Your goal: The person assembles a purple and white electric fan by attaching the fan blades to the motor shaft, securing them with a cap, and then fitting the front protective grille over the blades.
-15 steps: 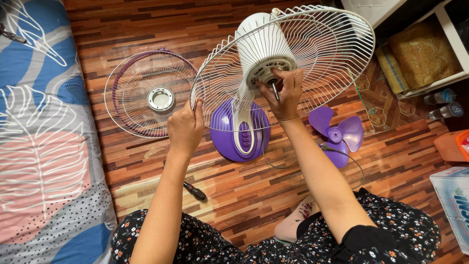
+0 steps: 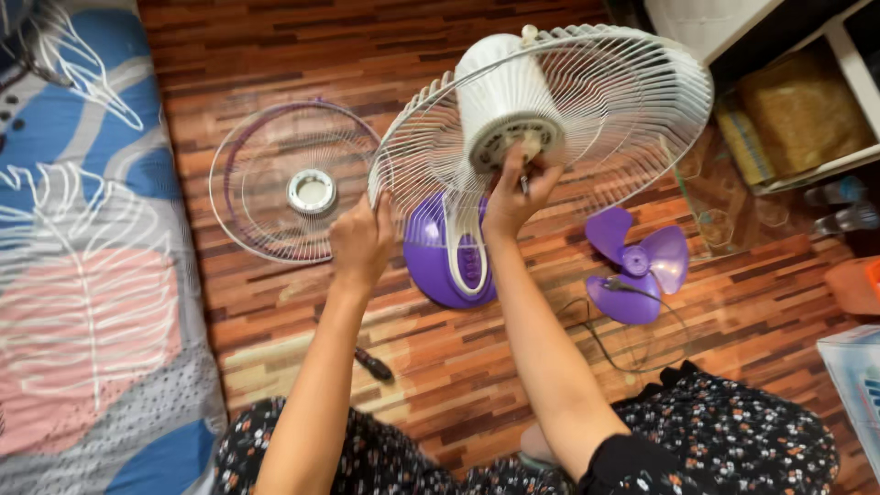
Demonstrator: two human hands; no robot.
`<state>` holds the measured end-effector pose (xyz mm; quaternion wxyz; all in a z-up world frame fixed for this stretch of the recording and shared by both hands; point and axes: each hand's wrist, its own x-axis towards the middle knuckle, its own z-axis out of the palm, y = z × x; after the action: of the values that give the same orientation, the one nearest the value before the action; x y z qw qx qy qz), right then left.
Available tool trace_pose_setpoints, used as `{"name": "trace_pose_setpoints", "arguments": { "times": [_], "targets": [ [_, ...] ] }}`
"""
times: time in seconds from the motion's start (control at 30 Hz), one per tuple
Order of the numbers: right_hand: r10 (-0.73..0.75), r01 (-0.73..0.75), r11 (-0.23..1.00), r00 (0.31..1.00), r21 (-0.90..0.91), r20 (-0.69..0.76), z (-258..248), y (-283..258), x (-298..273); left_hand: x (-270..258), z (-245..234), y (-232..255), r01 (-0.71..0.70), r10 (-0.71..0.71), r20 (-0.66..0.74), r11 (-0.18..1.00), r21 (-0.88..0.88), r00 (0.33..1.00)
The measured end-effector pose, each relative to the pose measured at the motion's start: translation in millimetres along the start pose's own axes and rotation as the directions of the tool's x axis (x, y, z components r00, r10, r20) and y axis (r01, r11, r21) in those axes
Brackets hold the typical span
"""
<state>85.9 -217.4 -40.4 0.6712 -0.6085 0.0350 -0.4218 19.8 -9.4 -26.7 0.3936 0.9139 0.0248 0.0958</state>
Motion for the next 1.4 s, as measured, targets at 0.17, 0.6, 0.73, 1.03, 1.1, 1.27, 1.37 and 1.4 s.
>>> {"name": "trace_pose_setpoints", "arguments": {
  "times": [0.17, 0.6, 0.73, 1.03, 1.1, 1.27, 1.37, 1.4],
  "targets": [
    [0.004, 0.019, 0.993, 0.980, -0.113, 0.199, -29, -5, -4, -11, -9, -7, -0.232, 0.227, -0.190, 0.973, -0.005, 0.955],
    [-0.367, 0.937, 0.311, 0.276, -0.162, 0.889, -66, -59, 80, -13, -13, 2, -0.158, 0.158, -0.113, 0.987, 0.010, 0.981],
    [-0.323, 0.914, 0.367, 0.300, -0.173, 0.898, -63, -60, 84, -13, -15, 4, -0.171, 0.174, -0.145, 0.985, 0.038, 0.974],
    [-0.420, 0.954, 0.254, 0.258, -0.160, 0.870, -58, -61, 86, -13, -16, 6, -0.206, 0.201, -0.161, 0.979, -0.011, 0.966],
    [-0.431, 0.955, 0.248, 0.259, -0.163, 0.864, -58, -59, 87, -13, -17, 7, -0.205, 0.201, -0.154, 0.979, -0.012, 0.967],
    [-0.377, 0.884, 0.406, 0.392, -0.230, 0.839, -55, -50, 85, -13, -13, 9, -0.204, 0.201, -0.150, 0.979, -0.001, 0.968],
    [-0.389, 0.843, 0.465, 0.469, -0.270, 0.793, -54, -43, 77, -13, -13, 11, -0.215, 0.210, -0.163, 0.977, -0.010, 0.964],
    [-0.397, 0.829, 0.481, 0.495, -0.284, 0.773, -54, -41, 74, -14, -14, 12, -0.220, 0.215, -0.171, 0.975, -0.012, 0.962]
  ]
}}
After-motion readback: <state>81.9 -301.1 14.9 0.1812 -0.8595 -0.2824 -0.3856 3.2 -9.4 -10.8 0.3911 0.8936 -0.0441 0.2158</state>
